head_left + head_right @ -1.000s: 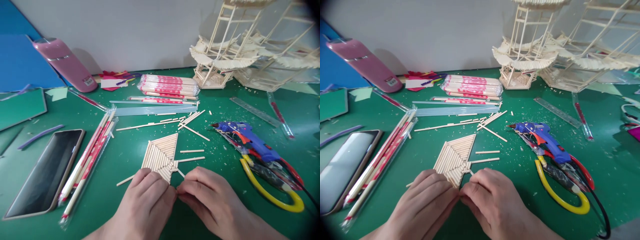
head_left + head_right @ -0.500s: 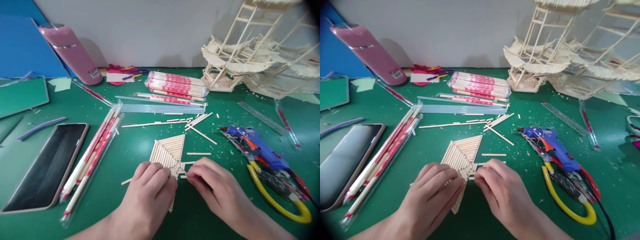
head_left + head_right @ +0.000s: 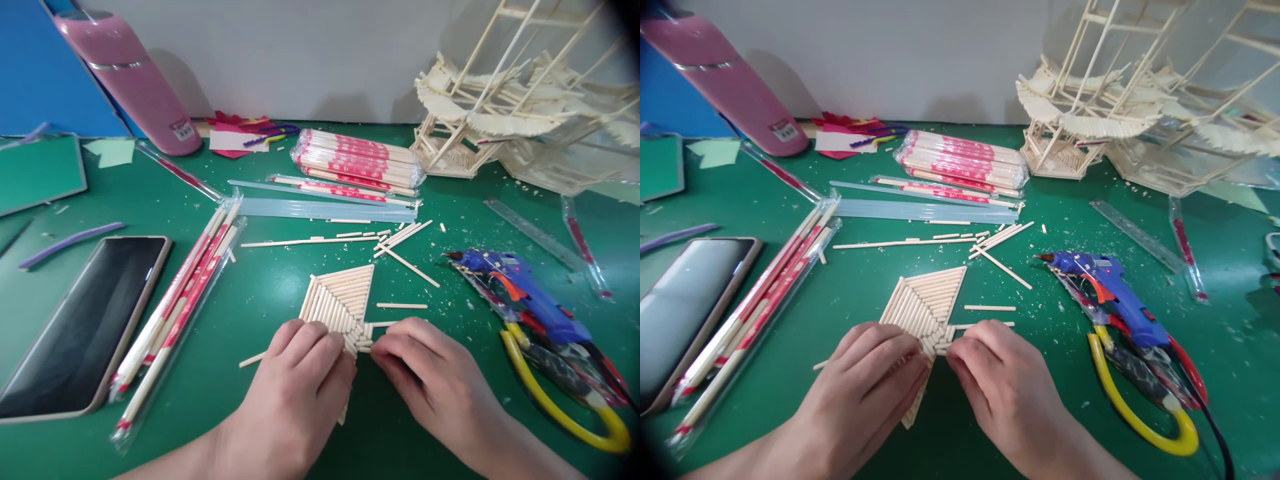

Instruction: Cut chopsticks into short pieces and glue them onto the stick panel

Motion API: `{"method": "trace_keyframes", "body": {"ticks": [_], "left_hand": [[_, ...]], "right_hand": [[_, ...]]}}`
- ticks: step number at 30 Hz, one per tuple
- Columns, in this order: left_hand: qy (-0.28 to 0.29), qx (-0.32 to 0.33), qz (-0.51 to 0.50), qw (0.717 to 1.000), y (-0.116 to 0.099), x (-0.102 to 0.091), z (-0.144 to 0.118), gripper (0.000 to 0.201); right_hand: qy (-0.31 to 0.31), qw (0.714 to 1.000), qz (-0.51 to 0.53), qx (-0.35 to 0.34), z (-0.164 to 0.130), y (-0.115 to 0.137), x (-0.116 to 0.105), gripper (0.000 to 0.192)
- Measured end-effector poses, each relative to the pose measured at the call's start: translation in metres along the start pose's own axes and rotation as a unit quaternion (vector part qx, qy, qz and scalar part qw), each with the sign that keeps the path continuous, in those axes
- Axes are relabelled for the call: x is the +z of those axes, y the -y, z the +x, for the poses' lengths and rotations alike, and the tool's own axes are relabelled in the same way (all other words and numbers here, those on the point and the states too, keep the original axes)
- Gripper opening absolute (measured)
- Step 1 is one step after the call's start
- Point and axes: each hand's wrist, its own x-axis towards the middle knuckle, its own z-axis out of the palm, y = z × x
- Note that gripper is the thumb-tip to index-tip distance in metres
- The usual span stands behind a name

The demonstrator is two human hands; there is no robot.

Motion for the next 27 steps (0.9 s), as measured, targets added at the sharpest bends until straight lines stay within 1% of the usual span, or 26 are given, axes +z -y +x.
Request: {"method": "trace_keyframes", "body": {"ticks": [14, 18, 21, 24, 25, 27], "left_hand": [[-0.014, 0.014, 0.018, 1.000, 0.0007, 0.0038, -0.0001, 0.028], [-0.017, 0.018, 0.025, 0.999, 0.0005, 0.0035, -0.0010, 0.026], [-0.016, 0.020, 0.028, 0.999, -0.0003, 0.0027, -0.0001, 0.025], [-0.026, 0.020, 0.034, 0.999, -0.0014, 0.0006, 0.0026, 0.026], [-0.024, 0.021, 0.036, 0.999, -0.0016, -0.0004, 0.0035, 0.026], [-0.003, 0.023, 0.037, 0.999, -0.0016, -0.0022, 0.0044, 0.024]], "right_hand": [[-0.007, 0.999, -0.039, -0.028, -0.0008, -0.0009, 0.0019, 0.016], [-0.019, 0.998, -0.046, -0.034, 0.0004, -0.0008, 0.0016, 0.016], [-0.031, 0.998, -0.045, -0.035, 0.0012, -0.0007, 0.0005, 0.016], [-0.031, 0.998, -0.029, -0.035, 0.0012, -0.0017, -0.0005, 0.015], [-0.030, 0.999, -0.022, -0.033, 0.0011, -0.0024, -0.0006, 0.015], [-0.029, 0.999, -0.010, -0.023, 0.0007, -0.0039, -0.0002, 0.014]]}}
